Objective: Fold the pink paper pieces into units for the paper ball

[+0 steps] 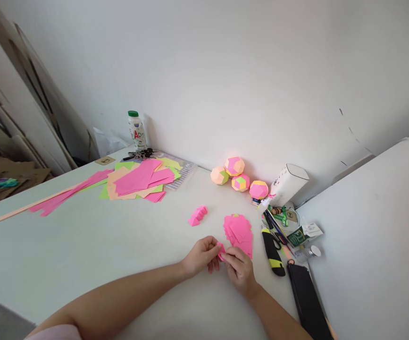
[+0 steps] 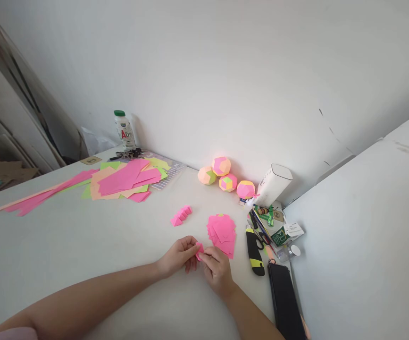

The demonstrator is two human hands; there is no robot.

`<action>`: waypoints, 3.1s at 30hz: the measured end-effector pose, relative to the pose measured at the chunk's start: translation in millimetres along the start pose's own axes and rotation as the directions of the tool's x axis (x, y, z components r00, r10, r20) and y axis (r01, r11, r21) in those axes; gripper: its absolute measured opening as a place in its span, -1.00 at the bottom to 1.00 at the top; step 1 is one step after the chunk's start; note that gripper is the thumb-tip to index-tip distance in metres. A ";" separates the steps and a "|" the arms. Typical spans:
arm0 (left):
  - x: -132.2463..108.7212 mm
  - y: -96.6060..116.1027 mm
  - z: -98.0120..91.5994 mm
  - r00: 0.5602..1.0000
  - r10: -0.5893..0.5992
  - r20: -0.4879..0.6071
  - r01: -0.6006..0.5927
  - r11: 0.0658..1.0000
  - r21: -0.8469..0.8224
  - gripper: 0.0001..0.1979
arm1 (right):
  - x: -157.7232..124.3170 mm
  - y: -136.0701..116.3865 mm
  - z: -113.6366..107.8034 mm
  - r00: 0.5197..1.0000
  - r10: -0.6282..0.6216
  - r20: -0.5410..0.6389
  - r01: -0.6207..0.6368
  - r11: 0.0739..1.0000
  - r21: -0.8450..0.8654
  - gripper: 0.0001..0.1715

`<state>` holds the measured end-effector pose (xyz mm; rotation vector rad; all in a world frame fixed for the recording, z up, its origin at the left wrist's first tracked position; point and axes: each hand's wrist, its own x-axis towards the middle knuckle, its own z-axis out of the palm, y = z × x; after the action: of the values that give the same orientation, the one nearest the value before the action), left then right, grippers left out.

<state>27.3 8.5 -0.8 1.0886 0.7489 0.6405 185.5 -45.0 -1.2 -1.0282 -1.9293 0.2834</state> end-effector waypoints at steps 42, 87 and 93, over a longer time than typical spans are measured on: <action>-6.4 -5.2 0.4 0.998 0.013 0.063 -0.022 0.990 0.138 -0.71 | 12.1 2.8 -7.0 0.790 0.585 0.184 -0.598 0.669 0.442 -0.77; -2.0 -5.9 -4.1 0.996 0.053 0.070 -0.051 0.999 -0.018 -0.63 | 3.0 8.9 0.1 0.784 0.576 0.232 -0.584 0.557 0.591 -0.83; -2.5 -6.8 -3.9 0.994 0.079 0.071 -0.078 0.997 -0.013 -0.62 | 3.1 9.3 -1.8 0.772 0.594 0.228 -0.597 0.554 0.580 -0.80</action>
<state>23.3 6.4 -7.7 1.1299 0.6427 0.6679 191.2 -37.2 -3.5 -1.1667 -1.2391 1.2420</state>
